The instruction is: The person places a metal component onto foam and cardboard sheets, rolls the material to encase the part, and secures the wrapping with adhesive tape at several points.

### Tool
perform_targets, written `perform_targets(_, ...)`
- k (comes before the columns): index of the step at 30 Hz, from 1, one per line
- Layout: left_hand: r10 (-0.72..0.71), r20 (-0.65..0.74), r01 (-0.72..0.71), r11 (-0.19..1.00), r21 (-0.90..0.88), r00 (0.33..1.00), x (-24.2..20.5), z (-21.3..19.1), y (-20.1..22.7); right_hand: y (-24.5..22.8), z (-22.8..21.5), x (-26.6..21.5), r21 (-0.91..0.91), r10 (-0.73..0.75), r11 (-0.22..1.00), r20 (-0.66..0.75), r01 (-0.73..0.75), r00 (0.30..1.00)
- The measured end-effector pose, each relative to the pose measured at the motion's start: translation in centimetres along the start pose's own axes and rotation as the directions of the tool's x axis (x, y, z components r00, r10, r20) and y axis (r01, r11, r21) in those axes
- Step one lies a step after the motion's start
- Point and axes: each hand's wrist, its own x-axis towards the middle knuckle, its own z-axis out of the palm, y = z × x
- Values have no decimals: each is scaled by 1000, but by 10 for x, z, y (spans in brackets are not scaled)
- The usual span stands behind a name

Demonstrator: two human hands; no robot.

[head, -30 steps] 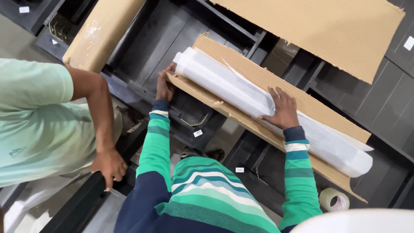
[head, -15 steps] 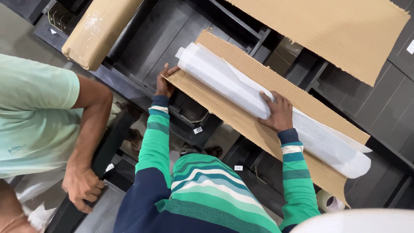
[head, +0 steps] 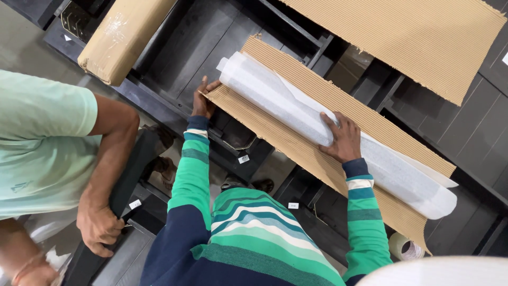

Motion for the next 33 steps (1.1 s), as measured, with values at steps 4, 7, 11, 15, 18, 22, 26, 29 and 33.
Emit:
perform_targets(4, -2, -24, 2, 999, 32, 1000, -1, 2, 0, 3, 2, 0, 4, -7, 1000, -2, 7, 1000)
perform_targets(7, 6, -58, -3, 999, 54, 998, -1, 1, 0, 3, 1, -2, -5, 1, 1000, 2, -1, 1000)
perform_targets(11, 3, -54, 0, 999, 51, 999, 0, 0, 1, 3, 0, -1, 10, 9, 1000, 7, -9, 1000)
perform_targets(15, 0, -32, 1, 999, 44, 999, 1, -2, 1, 2, -3, -3, 9, 1, 1000, 5, -1, 1000)
perform_targets(18, 1, -15, 0, 999, 48, 1000, -1, 3, 3, 2, -4, -3, 30, -4, 1000, -2, 4, 1000)
perform_targets(22, 4, -22, -3, 997, 71, 1000, -3, 5, 4, 1, -6, -4, 19, -4, 1000, 3, 4, 1000)
perform_targets(26, 5, -39, -3, 998, 59, 999, 0, 1, 2, 2, -5, -3, 22, -6, 1000, 6, 6, 1000)
perform_targets(29, 5, -48, -3, 999, 49, 999, 1, -1, 2, 4, -5, -4, 32, -7, 999, 2, 7, 1000)
perform_targets(33, 4, -23, -3, 1000, 31, 1000, 1, -2, 1, 6, -2, -3, 1, 1, 1000, 27, -1, 1000)
